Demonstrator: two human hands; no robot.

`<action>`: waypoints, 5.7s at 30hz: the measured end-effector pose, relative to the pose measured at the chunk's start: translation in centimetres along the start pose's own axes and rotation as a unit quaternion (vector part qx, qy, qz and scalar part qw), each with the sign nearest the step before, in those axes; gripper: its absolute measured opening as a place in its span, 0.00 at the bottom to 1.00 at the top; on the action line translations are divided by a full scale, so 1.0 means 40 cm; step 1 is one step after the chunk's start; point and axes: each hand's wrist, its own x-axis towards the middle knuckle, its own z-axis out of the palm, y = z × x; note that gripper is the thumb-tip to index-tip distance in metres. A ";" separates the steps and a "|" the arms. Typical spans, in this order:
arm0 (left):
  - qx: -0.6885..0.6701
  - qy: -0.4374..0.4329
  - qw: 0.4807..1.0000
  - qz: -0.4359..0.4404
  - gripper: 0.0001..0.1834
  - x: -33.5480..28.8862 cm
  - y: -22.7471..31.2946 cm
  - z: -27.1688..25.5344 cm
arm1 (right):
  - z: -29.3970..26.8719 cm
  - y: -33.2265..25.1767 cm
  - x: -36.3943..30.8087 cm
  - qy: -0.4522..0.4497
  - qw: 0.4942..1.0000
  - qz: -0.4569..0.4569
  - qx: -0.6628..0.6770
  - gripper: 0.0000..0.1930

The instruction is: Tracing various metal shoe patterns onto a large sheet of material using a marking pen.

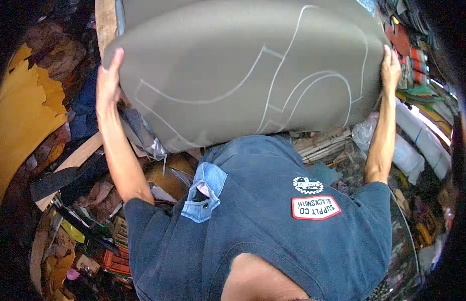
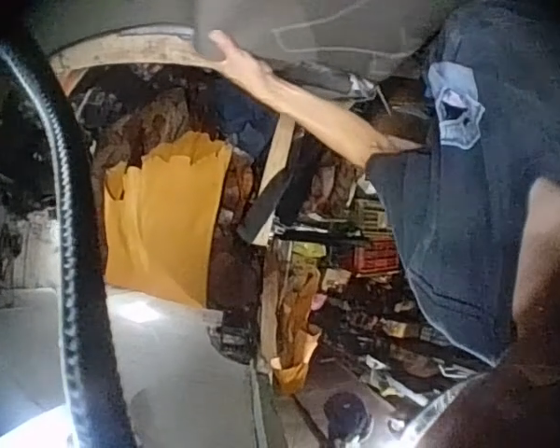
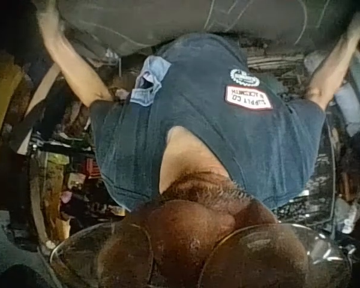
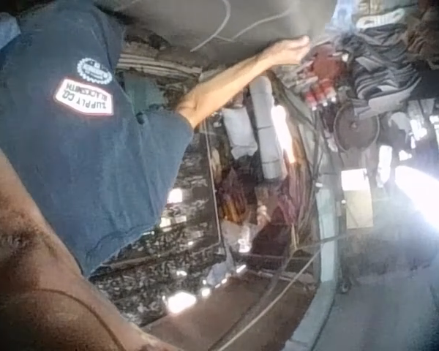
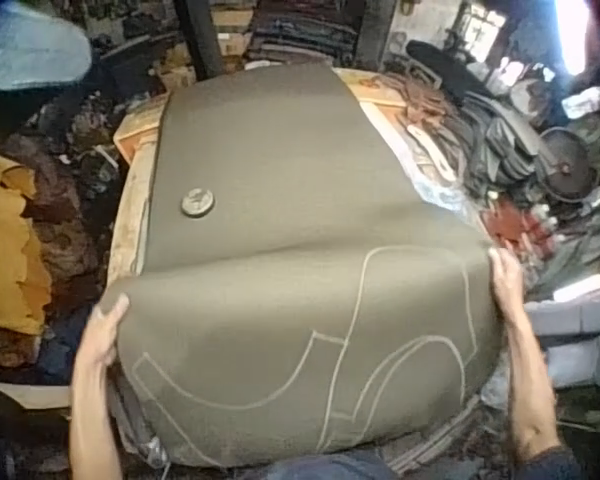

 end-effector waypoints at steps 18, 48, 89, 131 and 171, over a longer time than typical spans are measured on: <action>-0.003 0.002 0.992 0.130 0.26 0.584 0.248 -0.018 | 0.230 -0.190 0.586 0.046 0.990 -0.084 0.107 0.25; 0.198 -0.004 0.980 0.032 0.28 0.341 -0.108 0.020 | 0.160 0.194 0.157 -0.159 0.983 0.075 0.052 0.32; 0.224 0.176 0.941 0.184 0.26 -0.114 -0.233 0.123 | 0.311 -0.521 -0.445 -0.220 0.921 0.138 0.292 0.13; 0.404 0.068 0.823 0.394 0.27 -0.123 -0.191 0.395 | 0.266 -0.565 -0.458 -0.234 0.943 0.137 0.192 0.14; 0.537 0.003 0.795 0.283 0.36 -0.110 -0.146 0.489 | 0.302 -0.702 0.278 -0.135 0.947 -0.281 0.077 0.29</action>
